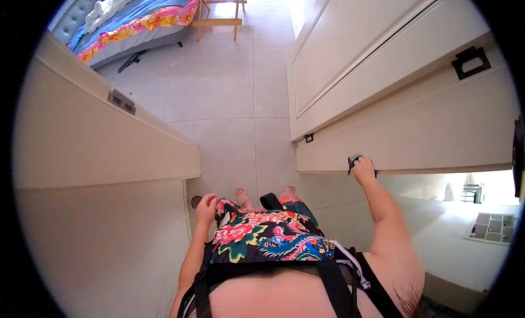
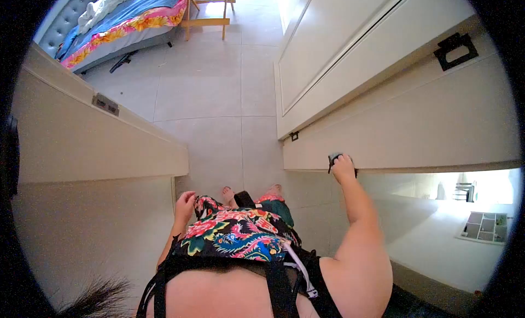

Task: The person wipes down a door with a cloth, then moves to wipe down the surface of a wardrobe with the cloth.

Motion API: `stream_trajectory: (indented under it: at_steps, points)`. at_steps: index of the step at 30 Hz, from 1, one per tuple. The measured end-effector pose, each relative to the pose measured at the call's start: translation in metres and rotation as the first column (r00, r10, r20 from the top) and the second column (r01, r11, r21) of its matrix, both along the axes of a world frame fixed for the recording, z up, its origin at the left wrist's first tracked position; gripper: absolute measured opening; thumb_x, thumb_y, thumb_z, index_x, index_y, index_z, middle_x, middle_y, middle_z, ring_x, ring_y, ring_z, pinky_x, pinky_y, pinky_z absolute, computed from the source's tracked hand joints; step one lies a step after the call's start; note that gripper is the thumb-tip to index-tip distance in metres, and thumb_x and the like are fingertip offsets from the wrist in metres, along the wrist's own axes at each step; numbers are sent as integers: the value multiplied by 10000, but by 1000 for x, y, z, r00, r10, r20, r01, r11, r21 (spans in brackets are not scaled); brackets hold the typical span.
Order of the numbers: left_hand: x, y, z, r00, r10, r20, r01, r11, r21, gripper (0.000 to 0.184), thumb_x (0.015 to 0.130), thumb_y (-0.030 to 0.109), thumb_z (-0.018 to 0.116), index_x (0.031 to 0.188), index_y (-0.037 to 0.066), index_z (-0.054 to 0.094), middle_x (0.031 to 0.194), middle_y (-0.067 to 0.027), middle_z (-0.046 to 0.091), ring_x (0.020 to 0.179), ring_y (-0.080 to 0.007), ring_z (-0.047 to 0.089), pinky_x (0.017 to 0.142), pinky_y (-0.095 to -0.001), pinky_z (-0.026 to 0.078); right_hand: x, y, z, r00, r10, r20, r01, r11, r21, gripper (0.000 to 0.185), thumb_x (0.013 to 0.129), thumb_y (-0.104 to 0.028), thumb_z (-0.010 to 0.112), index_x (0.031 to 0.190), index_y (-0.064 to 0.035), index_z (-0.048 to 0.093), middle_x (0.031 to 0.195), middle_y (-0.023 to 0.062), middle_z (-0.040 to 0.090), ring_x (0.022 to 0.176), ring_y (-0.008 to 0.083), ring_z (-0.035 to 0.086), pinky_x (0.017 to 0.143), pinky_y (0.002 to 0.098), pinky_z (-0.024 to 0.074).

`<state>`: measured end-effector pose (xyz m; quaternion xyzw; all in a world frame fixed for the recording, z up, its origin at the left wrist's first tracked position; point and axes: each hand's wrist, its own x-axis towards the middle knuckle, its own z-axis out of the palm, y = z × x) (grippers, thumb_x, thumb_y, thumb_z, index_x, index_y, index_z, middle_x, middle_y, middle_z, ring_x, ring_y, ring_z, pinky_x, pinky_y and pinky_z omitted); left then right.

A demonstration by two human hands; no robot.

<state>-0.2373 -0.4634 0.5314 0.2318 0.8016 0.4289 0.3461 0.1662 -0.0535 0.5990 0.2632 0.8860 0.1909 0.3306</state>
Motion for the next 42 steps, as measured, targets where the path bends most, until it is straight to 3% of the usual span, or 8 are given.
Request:
stream_trajectory:
  at_steps: [7, 12, 17, 20, 34, 35, 37, 42]
  points:
    - [-19, -57, -51, 983, 168, 77, -168, 986, -9, 234, 842, 181, 549, 1006, 25, 607, 889, -97, 645, 827, -179, 612, 755, -290, 471, 18, -41, 22, 885, -465, 6, 452, 858, -243, 178, 699, -108, 602, 835, -156, 706, 897, 62, 655, 946, 218, 593, 831, 361, 447]
    - [-14, -29, -32, 995, 100, 10, -99, 992, -76, 235, 851, 163, 533, 1015, 6, 594, 892, -94, 643, 831, -168, 606, 751, -285, 469, -43, 5, 127, 286, -603, -744, 405, 780, -476, 268, 721, -52, 488, 892, -128, 680, 934, 98, 659, 905, 269, 614, 789, 345, 479]
    - [-8, 25, -17, 998, 42, 55, -48, 993, 107, 245, 859, 174, 540, 1030, 6, 587, 915, -94, 643, 845, -162, 605, 755, -278, 467, -48, 46, 283, 531, 454, -715, 132, 790, 599, 222, 778, -55, 506, 955, -82, 638, 944, 112, 629, 867, 294, 587, 763, 393, 474]
    - [8, 37, -8, 998, 36, 50, -41, 995, 96, 254, 860, 189, 545, 1033, 8, 586, 908, -97, 643, 838, -165, 605, 744, -279, 469, -40, 43, 288, 810, -128, -572, 454, 754, 474, 234, 857, -162, 446, 975, -87, 633, 1044, 112, 603, 912, 290, 564, 807, 394, 454]
    - [9, -32, -3, 972, 205, -119, -213, 975, -63, 309, 828, 295, 523, 1050, 98, 609, 995, -117, 638, 900, -259, 615, 782, -352, 476, 16, -19, -32, 925, -370, 92, 380, 915, -136, 276, 804, -80, 526, 1060, -29, 619, 934, 118, 655, 850, 278, 623, 791, 325, 481]
    - [10, -59, 5, 947, 280, -157, -295, 952, -82, 304, 829, 300, 522, 1048, 106, 610, 1001, -113, 636, 902, -262, 614, 777, -358, 477, 30, 17, -110, 754, -646, -117, 469, 655, -593, 259, 764, -28, 535, 994, -35, 653, 949, 116, 657, 848, 248, 615, 801, 302, 464]
    - [18, -85, 21, 918, 350, -185, -370, 925, -85, 300, 831, 305, 522, 1045, 114, 611, 1007, -109, 634, 903, -266, 612, 772, -363, 479, -50, 8, -96, 753, -641, -147, 447, 663, -600, 346, 770, -38, 551, 1113, -9, 590, 923, 125, 656, 857, 198, 595, 779, 303, 457]
    - [19, -72, 86, 871, 403, -282, -457, 875, -161, 285, 834, 307, 526, 1030, 119, 612, 936, -109, 645, 862, -271, 618, 735, -365, 485, -287, -1, -47, 292, -953, 85, -170, -140, -975, 244, 883, -99, 469, 1060, 19, 588, 931, 118, 633, 799, 212, 617, 683, 340, 509]
